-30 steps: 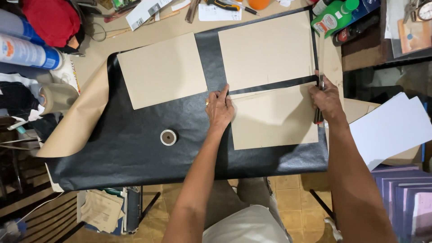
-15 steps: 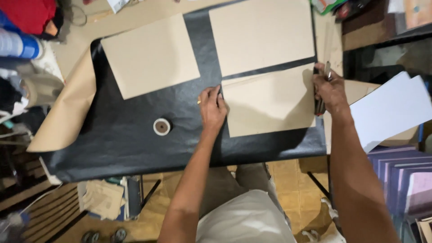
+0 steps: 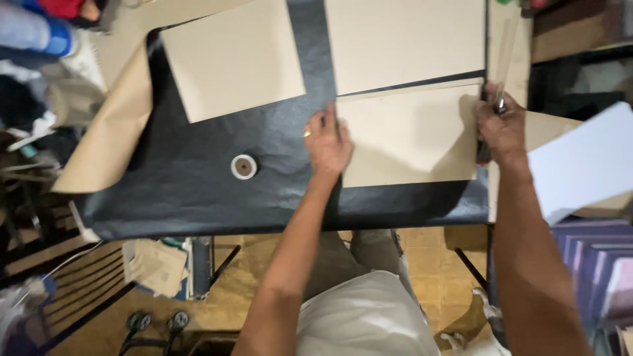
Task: The person unrolls a large roll of black material on a workbench and uses a utility knife to cut it into rectangular pieces. They use a straight edge to guide the cuts and remove the excess material.
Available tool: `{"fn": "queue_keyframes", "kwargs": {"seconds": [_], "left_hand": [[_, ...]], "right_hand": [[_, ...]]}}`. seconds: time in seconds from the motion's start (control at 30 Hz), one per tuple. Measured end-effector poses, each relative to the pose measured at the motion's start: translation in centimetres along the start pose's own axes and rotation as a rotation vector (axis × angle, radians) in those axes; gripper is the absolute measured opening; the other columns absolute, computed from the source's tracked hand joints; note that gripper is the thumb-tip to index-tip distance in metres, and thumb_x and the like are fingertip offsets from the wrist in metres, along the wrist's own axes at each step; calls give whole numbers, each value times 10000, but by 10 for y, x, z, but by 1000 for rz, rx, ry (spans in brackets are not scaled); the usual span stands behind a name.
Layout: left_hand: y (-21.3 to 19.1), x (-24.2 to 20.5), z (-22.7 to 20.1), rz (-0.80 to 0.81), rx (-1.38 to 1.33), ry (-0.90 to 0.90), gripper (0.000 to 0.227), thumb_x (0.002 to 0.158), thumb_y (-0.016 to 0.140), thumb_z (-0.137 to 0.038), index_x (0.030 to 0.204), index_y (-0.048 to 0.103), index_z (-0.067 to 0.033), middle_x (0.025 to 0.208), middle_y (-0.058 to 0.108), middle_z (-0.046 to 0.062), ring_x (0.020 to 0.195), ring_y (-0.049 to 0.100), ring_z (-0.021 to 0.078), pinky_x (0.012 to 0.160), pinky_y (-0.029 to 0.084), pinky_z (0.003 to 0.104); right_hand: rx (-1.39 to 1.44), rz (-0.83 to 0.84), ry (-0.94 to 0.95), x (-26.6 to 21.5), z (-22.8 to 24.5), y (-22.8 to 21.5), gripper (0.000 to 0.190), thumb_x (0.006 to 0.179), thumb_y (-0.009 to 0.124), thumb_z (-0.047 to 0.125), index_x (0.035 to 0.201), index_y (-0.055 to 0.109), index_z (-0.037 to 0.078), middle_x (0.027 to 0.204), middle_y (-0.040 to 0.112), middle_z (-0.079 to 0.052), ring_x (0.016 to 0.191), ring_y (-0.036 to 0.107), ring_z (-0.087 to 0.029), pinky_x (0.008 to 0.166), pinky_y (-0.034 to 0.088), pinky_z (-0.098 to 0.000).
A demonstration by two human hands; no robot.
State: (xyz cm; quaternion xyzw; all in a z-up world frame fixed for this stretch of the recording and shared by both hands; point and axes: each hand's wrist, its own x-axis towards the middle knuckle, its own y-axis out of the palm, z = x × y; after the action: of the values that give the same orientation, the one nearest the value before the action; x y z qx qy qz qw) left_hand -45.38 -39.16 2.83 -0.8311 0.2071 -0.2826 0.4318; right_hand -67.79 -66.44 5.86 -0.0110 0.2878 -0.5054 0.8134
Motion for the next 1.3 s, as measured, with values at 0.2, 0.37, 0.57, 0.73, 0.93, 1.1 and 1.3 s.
{"fn": "queue_keyframes", "kwargs": {"seconds": [0.2, 0.37, 0.57, 0.73, 0.93, 1.1, 1.3], "left_hand": [[-5, -43, -20, 170, -394, -491, 502, 825, 756, -185, 1303, 677, -55, 1080, 661, 173, 988, 712, 341, 791, 629, 351], [-10, -57, -31, 244, -456, -603, 496, 845, 750, -198, 1322, 685, -76, 1127, 666, 146, 1015, 713, 305, 821, 642, 335], [-16, -56, -39, 270, -462, -711, 497, 851, 745, -175, 1339, 680, -103, 1134, 668, 98, 1022, 699, 202, 888, 623, 264], [-12, -55, -36, 276, -479, -731, 495, 859, 725, -143, 1351, 677, -110, 1148, 664, 88, 1036, 691, 179, 902, 614, 247], [-22, -56, -28, 276, -432, -729, 368, 914, 659, -166, 1276, 724, -171, 1114, 693, 87, 1068, 705, 252, 923, 624, 316], [-43, -67, -20, 410, -435, -628, 414, 975, 572, -330, 1325, 695, -146, 1181, 700, 55, 1048, 709, 189, 933, 563, 342], [-51, -85, -32, 417, -459, -663, 344, 979, 570, -236, 1281, 719, -161, 1158, 685, 47, 1094, 697, 173, 957, 568, 321]], "right_hand": [[-230, -127, 1, -9, -42, -18, 216, 992, 709, 329, 1033, 730, 119, 620, 596, -32, 469, 584, -129, 398, 446, -278], [-258, -146, 62, -9, -53, -29, 210, 940, 744, 317, 1031, 735, 128, 630, 602, -43, 488, 611, -160, 432, 474, -300], [-236, -125, 87, -25, -24, -28, 183, 943, 745, 320, 1048, 754, 170, 624, 603, -33, 482, 601, -135, 468, 503, -276], [-213, -97, 48, -33, -5, -27, 186, 953, 728, 284, 1059, 759, 134, 609, 582, -28, 469, 578, -123, 483, 505, -261], [-240, -37, 44, -28, -22, -58, 250, 996, 707, 361, 1017, 753, 117, 621, 573, -75, 526, 583, -160, 491, 473, -347], [-312, 160, 307, -60, 25, -77, 215, 994, 720, 299, 850, 619, 176, 759, 593, 25, 724, 568, -135, 722, 461, -306], [-362, 71, 381, -70, -1, -74, 221, 901, 823, 350, 939, 691, 176, 774, 617, 22, 724, 589, -127, 689, 487, -285]]}}
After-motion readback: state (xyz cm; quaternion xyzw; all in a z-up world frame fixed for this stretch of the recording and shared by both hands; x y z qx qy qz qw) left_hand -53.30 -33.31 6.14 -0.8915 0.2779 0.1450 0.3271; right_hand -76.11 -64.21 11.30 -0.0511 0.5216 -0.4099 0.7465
